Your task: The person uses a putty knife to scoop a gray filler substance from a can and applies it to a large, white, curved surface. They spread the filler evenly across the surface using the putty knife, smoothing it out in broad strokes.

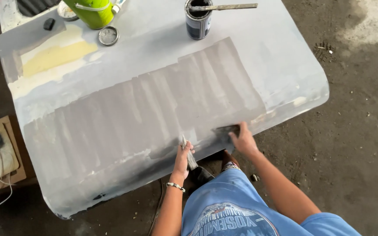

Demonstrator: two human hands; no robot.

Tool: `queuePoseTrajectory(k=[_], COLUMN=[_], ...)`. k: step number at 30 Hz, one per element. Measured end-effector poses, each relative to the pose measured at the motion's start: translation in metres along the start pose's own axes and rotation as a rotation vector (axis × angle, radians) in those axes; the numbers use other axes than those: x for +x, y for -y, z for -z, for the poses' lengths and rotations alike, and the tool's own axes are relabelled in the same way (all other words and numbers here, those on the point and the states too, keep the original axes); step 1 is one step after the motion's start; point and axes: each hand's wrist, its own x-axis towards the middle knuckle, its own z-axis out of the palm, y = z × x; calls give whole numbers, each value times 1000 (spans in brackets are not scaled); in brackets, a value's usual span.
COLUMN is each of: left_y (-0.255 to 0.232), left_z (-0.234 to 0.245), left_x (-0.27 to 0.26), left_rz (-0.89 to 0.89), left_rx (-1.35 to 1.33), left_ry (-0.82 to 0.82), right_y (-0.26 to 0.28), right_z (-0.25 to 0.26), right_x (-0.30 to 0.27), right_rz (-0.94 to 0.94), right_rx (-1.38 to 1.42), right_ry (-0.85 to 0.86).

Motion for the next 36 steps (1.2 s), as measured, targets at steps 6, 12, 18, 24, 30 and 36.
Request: queuePoseTrajectory(k=[6,12,18,24,30,36], left_y=[21,13,-1,12,7,3], left_z=[6,3,-5,-1,-3,-5], left_x=[14,9,2,10,3,-1], left_rz=[-68,-31,32,21,-17,16], left_rx=[-49,7,62,80,57,120], left_ry=[18,2,-9,-22,-6,-14], right_y=[8,-10,-26,25,-27,19], right_z=[72,-19,32,-2,15,-33], right_x=[24,-3,14,-24,8,-38], right_rz=[-541,-3,-270,-228,-118,-49], right_rx=[260,48,123,57,105,37], right_ry=[-217,-214,-261,-48,-291,22])
